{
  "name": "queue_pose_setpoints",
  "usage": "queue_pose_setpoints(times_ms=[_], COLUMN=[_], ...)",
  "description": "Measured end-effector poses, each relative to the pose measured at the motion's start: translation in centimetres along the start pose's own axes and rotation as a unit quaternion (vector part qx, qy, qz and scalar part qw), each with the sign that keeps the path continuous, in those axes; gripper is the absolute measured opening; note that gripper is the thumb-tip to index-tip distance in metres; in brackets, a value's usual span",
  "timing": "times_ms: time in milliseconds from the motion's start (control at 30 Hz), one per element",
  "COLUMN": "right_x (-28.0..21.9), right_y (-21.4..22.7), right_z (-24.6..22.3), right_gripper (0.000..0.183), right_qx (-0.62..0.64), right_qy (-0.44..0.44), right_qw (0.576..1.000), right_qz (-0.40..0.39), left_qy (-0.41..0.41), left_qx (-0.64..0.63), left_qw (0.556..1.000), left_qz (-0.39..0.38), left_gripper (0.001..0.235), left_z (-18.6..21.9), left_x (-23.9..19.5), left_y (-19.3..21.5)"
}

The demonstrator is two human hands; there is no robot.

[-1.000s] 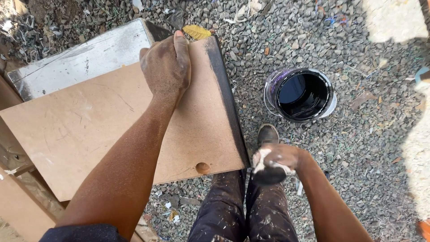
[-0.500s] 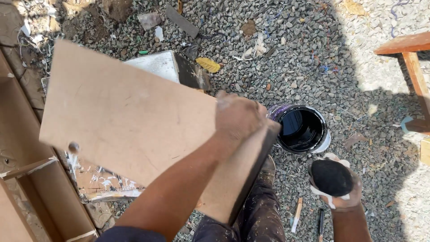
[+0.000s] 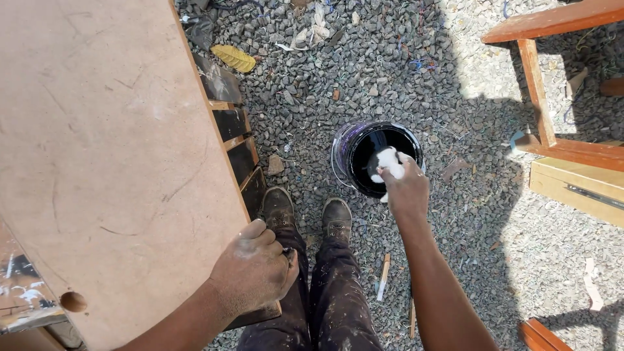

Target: The person applies black paint to a rectangular wooden board using a white cloth. They repeatedly dip the cloth into a paint can and wipe the surface of the board, covering it with a dark finish. The person also handles a second, unpainted wooden board during the process.

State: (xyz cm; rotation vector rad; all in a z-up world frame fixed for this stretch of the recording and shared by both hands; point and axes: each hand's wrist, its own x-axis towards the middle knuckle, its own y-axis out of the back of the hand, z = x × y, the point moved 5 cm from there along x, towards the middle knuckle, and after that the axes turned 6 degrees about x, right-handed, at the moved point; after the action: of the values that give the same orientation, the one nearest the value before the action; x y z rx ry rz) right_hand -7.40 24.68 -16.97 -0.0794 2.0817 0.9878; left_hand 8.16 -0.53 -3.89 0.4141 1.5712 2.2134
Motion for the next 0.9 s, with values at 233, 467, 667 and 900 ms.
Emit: queue_pose_setpoints(times_ms=[233, 467, 667, 900], right_x=[8.5, 8.7, 9.7, 7.4], right_y=[-5.8, -6.3, -6.4, -3.2], right_z=[1.8, 1.6, 2.8, 1.7], right_gripper=[0.038, 0.047, 0.046, 0.026], right_qx=[-0.271, -0.320, -0.340, 0.129], right_qy=[0.134, 0.107, 0.144, -0.139], right_qw=[0.951, 0.941, 0.929, 0.980], right_qz=[0.063, 0.036, 0.040, -0.061], left_qy=[0.051, 0.100, 0.074, 0.032], left_qx=[-0.036, -0.050, 0.034, 0.067], left_qw=[0.995, 0.987, 0.994, 0.995], left_qz=[0.076, 0.120, 0.079, 0.073], left_gripper=[0.052, 0.046, 0.039, 0.050], left_z=[-0.4, -3.0, -7.9, -9.1], left_x=[1.2, 4.5, 6.5, 5.5], left_y=[1.9, 6.3, 7.4, 4.4])
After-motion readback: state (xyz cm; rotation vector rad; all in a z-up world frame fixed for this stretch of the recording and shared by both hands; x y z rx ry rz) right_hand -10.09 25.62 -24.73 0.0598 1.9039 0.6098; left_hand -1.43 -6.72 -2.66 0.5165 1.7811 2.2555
